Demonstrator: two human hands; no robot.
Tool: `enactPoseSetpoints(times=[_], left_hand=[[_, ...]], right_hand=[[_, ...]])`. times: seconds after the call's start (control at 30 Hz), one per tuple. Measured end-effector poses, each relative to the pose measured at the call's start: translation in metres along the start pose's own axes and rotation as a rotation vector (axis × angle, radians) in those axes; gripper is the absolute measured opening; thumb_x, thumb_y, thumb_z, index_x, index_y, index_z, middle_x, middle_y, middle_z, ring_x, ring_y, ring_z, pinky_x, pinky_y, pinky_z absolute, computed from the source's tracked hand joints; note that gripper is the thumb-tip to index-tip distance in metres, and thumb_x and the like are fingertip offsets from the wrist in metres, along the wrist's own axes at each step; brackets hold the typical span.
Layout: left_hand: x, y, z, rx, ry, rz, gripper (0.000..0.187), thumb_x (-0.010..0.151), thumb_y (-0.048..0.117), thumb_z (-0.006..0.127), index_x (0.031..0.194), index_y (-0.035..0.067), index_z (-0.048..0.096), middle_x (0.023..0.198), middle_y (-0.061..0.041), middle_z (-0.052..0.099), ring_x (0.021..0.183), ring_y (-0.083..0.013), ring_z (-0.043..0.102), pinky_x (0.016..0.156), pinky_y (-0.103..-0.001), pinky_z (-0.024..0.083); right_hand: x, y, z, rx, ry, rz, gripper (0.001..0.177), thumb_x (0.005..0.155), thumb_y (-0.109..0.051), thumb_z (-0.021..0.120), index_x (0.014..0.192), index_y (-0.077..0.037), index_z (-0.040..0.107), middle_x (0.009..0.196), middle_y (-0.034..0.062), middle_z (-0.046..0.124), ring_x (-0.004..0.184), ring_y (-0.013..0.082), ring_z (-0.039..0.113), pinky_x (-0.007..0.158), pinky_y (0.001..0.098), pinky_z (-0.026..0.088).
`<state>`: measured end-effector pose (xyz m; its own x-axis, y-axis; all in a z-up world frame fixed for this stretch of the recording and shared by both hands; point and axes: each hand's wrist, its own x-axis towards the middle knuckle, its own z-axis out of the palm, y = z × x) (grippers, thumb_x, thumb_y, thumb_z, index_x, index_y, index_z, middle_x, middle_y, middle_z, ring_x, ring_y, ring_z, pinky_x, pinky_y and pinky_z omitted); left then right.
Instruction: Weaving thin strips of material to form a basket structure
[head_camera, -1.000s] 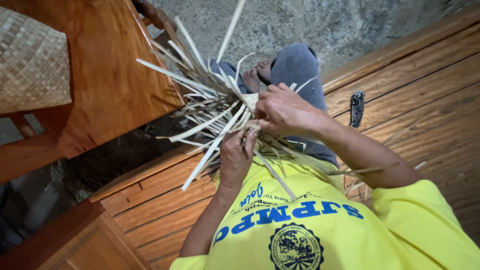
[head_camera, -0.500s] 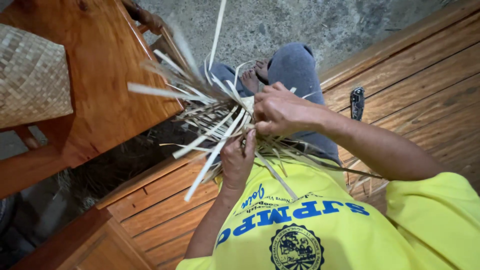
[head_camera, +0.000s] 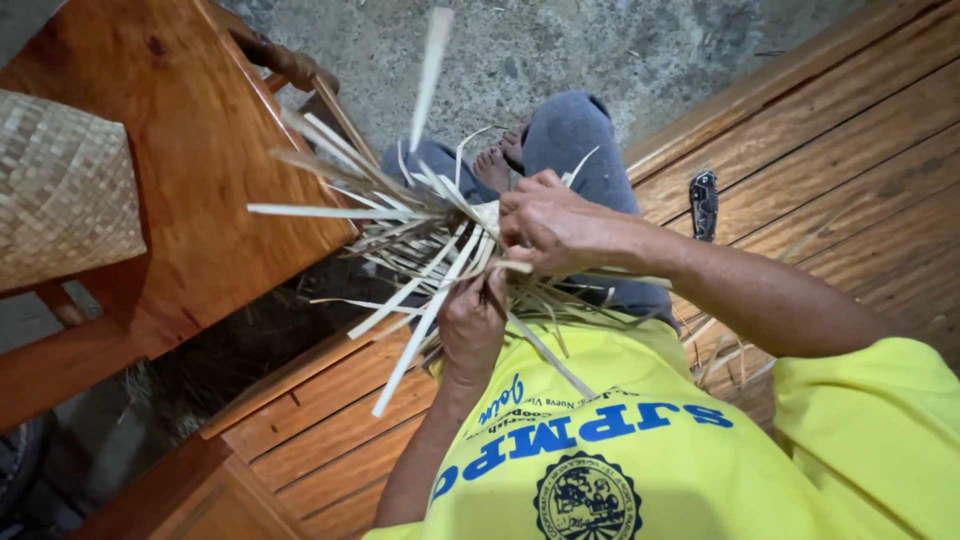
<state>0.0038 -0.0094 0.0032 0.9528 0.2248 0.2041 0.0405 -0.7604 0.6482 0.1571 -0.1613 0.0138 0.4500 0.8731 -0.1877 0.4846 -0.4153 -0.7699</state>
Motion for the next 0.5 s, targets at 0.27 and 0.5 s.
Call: enactPoseSetpoints(times=[0.27,0.5], left_hand=[[0.009,0.006,-0.003,-0.002,0.049,0.052,0.020,0.097,0.020,0.069,0.089,0.004,0.077,0.070,-0.012,0.070,0.063,-0.0335,0.069,0.060,-0.042,0.057],[-0.004,-0.010,0.006,0.234,0.031,0.142,0.018,0.096,0.020,0.073,0.084,0.007,0.075,0.064,-0.006,0.065,0.057,-0.0246,0.067,0.056,-0.034,0.057]], right_hand=[[-0.002,0.009,0.009,-0.083,-0.002,0.009,0.028,0.083,-0.046,0.070,0.075,-0.019,0.067,0.089,0.0065,0.059,0.095,0.0309,0.055,0.101,0.0526,0.032],[-0.002,0.003,-0.008,0.304,-0.082,0.079,0.032,0.088,-0.040,0.066,0.069,-0.015,0.063,0.081,0.0086,0.059,0.083,0.0347,0.059,0.097,0.0551,0.038]])
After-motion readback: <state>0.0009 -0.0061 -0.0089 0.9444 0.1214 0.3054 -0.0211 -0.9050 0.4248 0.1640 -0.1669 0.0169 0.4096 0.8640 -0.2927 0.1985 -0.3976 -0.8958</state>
